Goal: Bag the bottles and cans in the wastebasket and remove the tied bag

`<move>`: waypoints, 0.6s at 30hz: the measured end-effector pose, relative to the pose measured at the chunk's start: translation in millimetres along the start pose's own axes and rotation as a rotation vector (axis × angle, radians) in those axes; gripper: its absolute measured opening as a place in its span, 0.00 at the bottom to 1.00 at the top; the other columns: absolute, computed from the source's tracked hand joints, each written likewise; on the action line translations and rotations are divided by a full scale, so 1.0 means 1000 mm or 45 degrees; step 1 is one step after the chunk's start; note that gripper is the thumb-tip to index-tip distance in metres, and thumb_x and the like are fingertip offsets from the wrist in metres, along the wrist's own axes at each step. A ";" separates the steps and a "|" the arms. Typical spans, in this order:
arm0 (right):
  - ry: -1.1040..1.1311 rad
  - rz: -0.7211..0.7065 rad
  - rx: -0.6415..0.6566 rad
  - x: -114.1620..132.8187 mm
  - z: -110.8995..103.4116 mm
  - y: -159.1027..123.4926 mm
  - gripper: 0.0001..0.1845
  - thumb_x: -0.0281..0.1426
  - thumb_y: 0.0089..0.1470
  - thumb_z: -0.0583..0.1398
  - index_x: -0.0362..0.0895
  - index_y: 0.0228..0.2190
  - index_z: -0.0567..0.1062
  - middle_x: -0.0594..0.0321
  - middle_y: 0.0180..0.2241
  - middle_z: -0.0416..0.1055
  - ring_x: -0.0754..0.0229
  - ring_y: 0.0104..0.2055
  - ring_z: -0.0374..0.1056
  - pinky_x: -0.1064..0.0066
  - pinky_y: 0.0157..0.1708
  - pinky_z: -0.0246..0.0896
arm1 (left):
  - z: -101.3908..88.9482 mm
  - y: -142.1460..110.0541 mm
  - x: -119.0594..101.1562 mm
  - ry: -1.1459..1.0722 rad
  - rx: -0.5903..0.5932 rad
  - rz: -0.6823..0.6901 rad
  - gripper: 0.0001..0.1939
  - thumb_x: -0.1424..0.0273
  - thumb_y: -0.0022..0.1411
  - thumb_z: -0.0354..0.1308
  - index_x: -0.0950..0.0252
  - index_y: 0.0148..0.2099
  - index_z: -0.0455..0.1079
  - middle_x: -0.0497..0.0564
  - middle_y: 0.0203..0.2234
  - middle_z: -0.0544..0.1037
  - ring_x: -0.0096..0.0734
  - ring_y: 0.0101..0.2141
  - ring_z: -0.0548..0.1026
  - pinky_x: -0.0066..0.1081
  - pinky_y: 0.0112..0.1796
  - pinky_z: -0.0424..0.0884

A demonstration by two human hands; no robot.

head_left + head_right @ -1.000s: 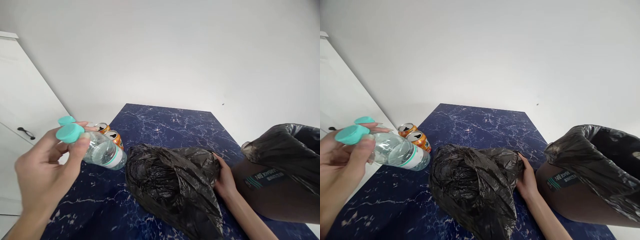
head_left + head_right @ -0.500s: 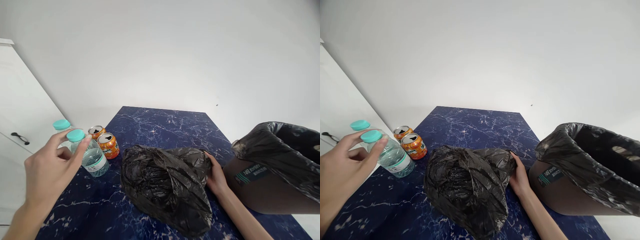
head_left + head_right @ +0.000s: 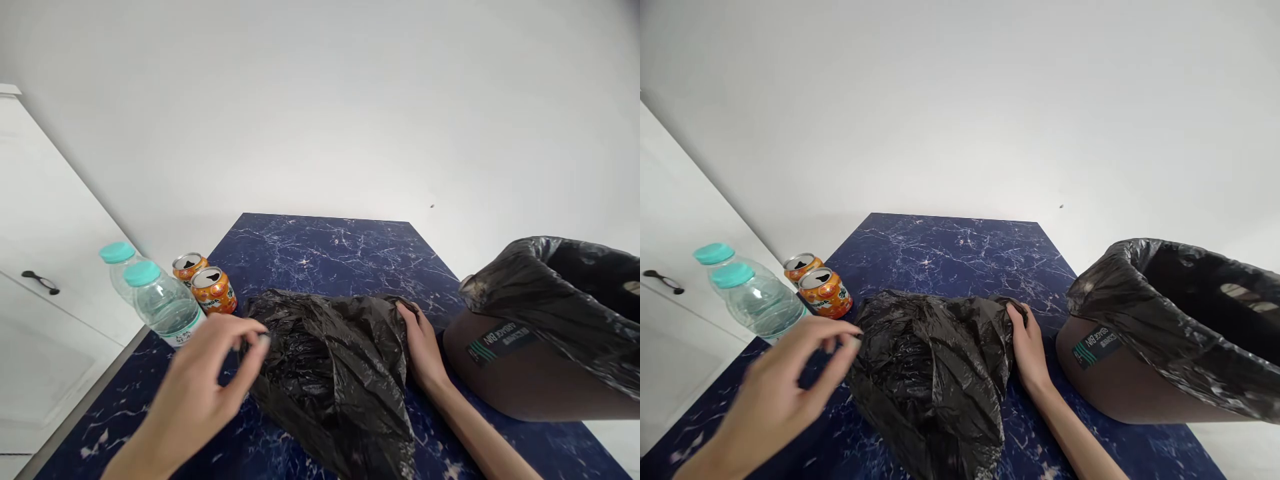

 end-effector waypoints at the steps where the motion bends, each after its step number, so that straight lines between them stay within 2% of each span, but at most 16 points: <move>1: -0.107 -0.082 -0.021 0.009 -0.002 -0.002 0.23 0.54 0.60 0.63 0.50 0.46 0.80 0.61 0.49 0.79 0.47 0.53 0.72 0.64 0.49 0.66 | 0.021 -0.001 -0.009 -0.080 0.167 -0.006 0.06 0.64 0.74 0.60 0.55 0.50 0.75 0.47 0.40 0.81 0.36 0.40 0.78 0.34 0.45 0.73; 2: -0.195 -0.171 -0.023 0.019 -0.002 -0.005 0.23 0.54 0.61 0.61 0.50 0.45 0.79 0.60 0.48 0.78 0.48 0.51 0.71 0.64 0.48 0.64 | 0.041 -0.003 -0.014 -0.158 0.316 -0.050 0.08 0.61 0.76 0.58 0.54 0.50 0.76 0.48 0.41 0.82 0.37 0.42 0.79 0.35 0.46 0.74; 4: -0.303 -0.339 0.033 0.040 0.003 -0.015 0.22 0.54 0.64 0.59 0.49 0.40 0.77 0.61 0.43 0.76 0.51 0.46 0.69 0.65 0.46 0.62 | 0.073 -0.006 -0.012 -0.280 0.495 -0.237 0.15 0.54 0.78 0.53 0.54 0.51 0.77 0.49 0.41 0.83 0.40 0.43 0.80 0.38 0.48 0.75; 7: -0.330 -0.517 0.155 0.069 0.012 -0.033 0.20 0.52 0.68 0.57 0.49 0.37 0.74 0.64 0.38 0.72 0.55 0.41 0.66 0.67 0.43 0.60 | 0.109 -0.005 0.001 -0.453 0.669 -0.563 0.26 0.45 0.76 0.48 0.56 0.53 0.78 0.52 0.42 0.85 0.44 0.44 0.81 0.40 0.45 0.76; 10: -0.351 -0.694 0.269 0.092 0.018 -0.053 0.16 0.47 0.72 0.56 0.49 0.38 0.73 0.63 0.38 0.71 0.56 0.41 0.65 0.68 0.44 0.60 | 0.135 0.005 0.005 -0.705 0.798 -0.759 0.29 0.40 0.71 0.52 0.57 0.49 0.80 0.53 0.45 0.85 0.48 0.49 0.81 0.42 0.49 0.75; 12: -0.406 -0.813 0.295 0.100 0.015 -0.065 0.15 0.44 0.73 0.56 0.49 0.38 0.74 0.62 0.39 0.71 0.55 0.43 0.66 0.67 0.46 0.61 | 0.145 0.013 0.001 -0.921 0.841 -0.822 0.25 0.43 0.70 0.56 0.58 0.47 0.80 0.53 0.49 0.84 0.49 0.52 0.80 0.41 0.51 0.74; 14: -0.474 -0.810 0.289 0.096 0.007 -0.069 0.14 0.44 0.73 0.56 0.49 0.39 0.74 0.60 0.40 0.72 0.54 0.44 0.68 0.66 0.46 0.63 | 0.149 0.019 -0.001 -1.047 0.824 -0.861 0.22 0.46 0.71 0.57 0.58 0.47 0.79 0.54 0.51 0.83 0.47 0.54 0.79 0.39 0.50 0.75; 16: -0.570 -0.682 0.256 0.081 -0.005 -0.066 0.15 0.46 0.72 0.58 0.49 0.43 0.75 0.59 0.41 0.74 0.52 0.44 0.70 0.66 0.42 0.65 | 0.146 0.018 0.003 -0.967 0.767 -0.866 0.22 0.46 0.72 0.55 0.59 0.47 0.76 0.55 0.48 0.83 0.46 0.50 0.80 0.38 0.47 0.76; 18: -0.686 -0.605 0.182 0.068 -0.019 -0.068 0.18 0.49 0.69 0.60 0.50 0.50 0.75 0.56 0.45 0.75 0.49 0.47 0.72 0.64 0.41 0.68 | 0.138 0.017 0.008 -0.742 0.687 -0.735 0.21 0.46 0.73 0.55 0.59 0.47 0.73 0.55 0.45 0.81 0.45 0.47 0.79 0.40 0.47 0.75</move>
Point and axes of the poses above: each hand's wrist, its own y-axis towards the middle knuckle, its own z-axis out of the palm, x = y × z, the point moved 9 cm from there along y, towards the middle knuckle
